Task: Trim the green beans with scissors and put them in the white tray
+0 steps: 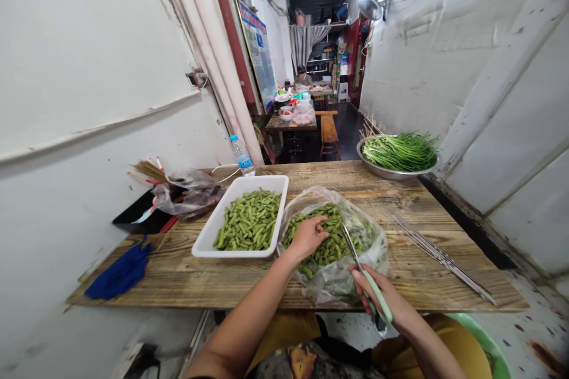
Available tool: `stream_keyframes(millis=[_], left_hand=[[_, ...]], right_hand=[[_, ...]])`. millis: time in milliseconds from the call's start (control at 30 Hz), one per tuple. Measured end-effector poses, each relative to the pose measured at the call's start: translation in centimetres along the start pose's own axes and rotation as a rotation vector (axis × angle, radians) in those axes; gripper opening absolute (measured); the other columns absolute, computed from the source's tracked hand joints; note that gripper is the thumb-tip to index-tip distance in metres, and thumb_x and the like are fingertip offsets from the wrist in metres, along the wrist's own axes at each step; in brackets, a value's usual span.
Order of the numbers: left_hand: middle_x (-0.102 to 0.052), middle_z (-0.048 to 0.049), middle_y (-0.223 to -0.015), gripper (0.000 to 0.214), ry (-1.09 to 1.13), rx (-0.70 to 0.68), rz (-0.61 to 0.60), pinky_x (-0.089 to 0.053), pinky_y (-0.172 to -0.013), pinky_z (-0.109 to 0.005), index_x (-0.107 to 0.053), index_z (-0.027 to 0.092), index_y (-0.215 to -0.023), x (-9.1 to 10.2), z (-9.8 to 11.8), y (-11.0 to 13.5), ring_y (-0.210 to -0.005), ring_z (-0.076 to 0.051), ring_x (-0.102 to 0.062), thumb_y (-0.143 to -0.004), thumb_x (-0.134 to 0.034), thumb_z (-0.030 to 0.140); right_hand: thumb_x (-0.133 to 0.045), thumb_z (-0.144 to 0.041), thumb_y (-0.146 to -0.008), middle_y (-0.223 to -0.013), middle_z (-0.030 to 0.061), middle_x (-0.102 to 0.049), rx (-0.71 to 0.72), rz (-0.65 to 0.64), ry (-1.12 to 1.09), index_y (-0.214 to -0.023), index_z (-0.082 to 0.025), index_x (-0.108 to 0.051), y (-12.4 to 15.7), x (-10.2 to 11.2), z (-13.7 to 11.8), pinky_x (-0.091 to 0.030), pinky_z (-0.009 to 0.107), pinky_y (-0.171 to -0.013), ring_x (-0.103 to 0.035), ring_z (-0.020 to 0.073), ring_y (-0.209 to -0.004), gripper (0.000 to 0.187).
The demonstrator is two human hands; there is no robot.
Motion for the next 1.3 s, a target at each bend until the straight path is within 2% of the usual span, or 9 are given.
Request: stream_keyframes(millis=[200,467,633,733,833,933,1000,1133,1300], left_hand=[[-0.062,-0.0008,-0.062,0.018,0.326,0.104,-0.002,-0.038,-0.058,-0.022,-0.067,0.015,-0.074,0.1,0.0,1.1,-0.055,-0.011,-0.051,-0.063,-0.067,0.029],[-0.061,-0.0002,-0.059,0.017,0.361,0.141,-0.056,-0.037,-0.054,-0.02,-0.066,0.013,-0.068,0.1,1.2,2.0,-0.053,-0.009,-0.049,-0.059,-0.07,0.027],[-0.061,0.0,-0.057,0.024,0.528,0.292,-0.222,-0.035,-0.044,-0.018,-0.06,0.013,-0.07,-1.8,0.1,2.8,-0.044,-0.006,-0.046,-0.058,-0.072,0.03],[-0.063,-0.0022,-0.066,0.033,0.799,0.376,-0.257,-0.044,-0.053,-0.021,-0.053,0.014,-0.077,-2.6,0.1,3.2,-0.055,-0.01,-0.058,-0.057,-0.075,0.028],[-0.063,-0.0023,-0.076,0.037,0.977,0.388,-0.139,-0.049,-0.068,-0.028,-0.049,0.015,-0.077,-2.2,-0.1,3.0,-0.07,-0.013,-0.062,-0.056,-0.078,0.024],[-0.057,0.0031,-0.066,0.036,0.947,0.351,0.039,-0.046,-0.061,-0.021,-0.053,0.013,-0.073,-1.0,-0.7,2.7,-0.059,-0.006,-0.055,-0.052,-0.08,0.023],[-0.054,0.0048,-0.059,0.035,0.945,0.339,0.095,-0.041,-0.053,-0.017,-0.054,0.013,-0.071,-0.8,-1.0,2.7,-0.052,-0.004,-0.051,-0.051,-0.08,0.024],[-0.062,-0.0012,-0.063,0.034,1.01,0.377,0.017,-0.044,-0.057,-0.019,-0.055,0.013,-0.074,-2.2,-0.8,3.1,-0.06,-0.009,-0.059,-0.053,-0.079,0.025],[-0.065,-0.0046,-0.062,0.03,0.823,0.368,-0.044,-0.042,-0.05,-0.019,-0.058,0.011,-0.069,-3.2,-0.6,4.1,-0.053,-0.01,-0.059,-0.057,-0.076,0.032]], right_hand=[[-0.05,-0.056,-0.08,-0.057,-0.0079,-0.041,0.016,-0.031,0.029,-0.102,-0.02,-0.05,-0.5,-0.8,-0.3,-0.035,0.017,-0.038,-0.039,0.007,-0.044,0.042],[-0.053,-0.057,-0.077,-0.048,-0.0107,-0.035,0.025,-0.031,0.038,-0.098,-0.02,-0.052,-1.1,-1.5,-1.1,-0.031,0.017,-0.032,-0.033,0.0057,-0.035,0.043],[-0.053,-0.059,-0.076,-0.039,-0.0126,-0.032,-0.009,-0.012,0.053,-0.094,-0.019,-0.052,-1.3,-1.7,-0.5,-0.027,0.017,-0.026,-0.027,0.0057,-0.028,0.043],[-0.054,-0.059,-0.075,-0.045,-0.0114,-0.036,0.019,-0.012,0.029,-0.101,-0.02,-0.049,-1.2,-1.7,-0.6,-0.03,0.018,-0.031,-0.033,0.0066,-0.032,0.047],[-0.049,-0.058,-0.079,-0.056,-0.0077,-0.043,0.056,-0.03,-0.01,-0.106,-0.02,-0.047,-0.7,-1.9,-1.1,-0.038,0.02,-0.041,-0.042,0.009,-0.045,0.047],[-0.046,-0.057,-0.082,-0.061,-0.006,-0.044,0.059,-0.057,-0.019,-0.107,-0.02,-0.047,-0.1,-2.3,-1.5,-0.04,0.021,-0.045,-0.044,0.0101,-0.05,0.044],[-0.045,-0.056,-0.082,-0.06,-0.0064,-0.043,0.066,-0.064,-0.003,-0.107,-0.02,-0.047,0.2,-2.4,-1.7,-0.039,0.021,-0.044,-0.042,0.0095,-0.049,0.044],[-0.045,-0.057,-0.082,-0.06,-0.0069,-0.042,0.064,-0.036,0.039,-0.105,-0.019,-0.047,0.0,-2.3,-1.1,-0.037,0.02,-0.041,-0.041,0.0084,-0.046,0.045],[-0.045,-0.058,-0.081,-0.052,-0.0086,-0.041,0.094,-0.004,0.084,-0.102,-0.02,-0.049,-0.3,-2.3,-1.0,-0.035,0.019,-0.039,-0.04,0.008,-0.041,0.044]])
Point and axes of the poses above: each hand's wrist, its own y-axis away from the middle knuckle, its own x-axis out of the back of the hand, z = x × y, the point moved 10 cm from there along -y, towards the middle knuckle
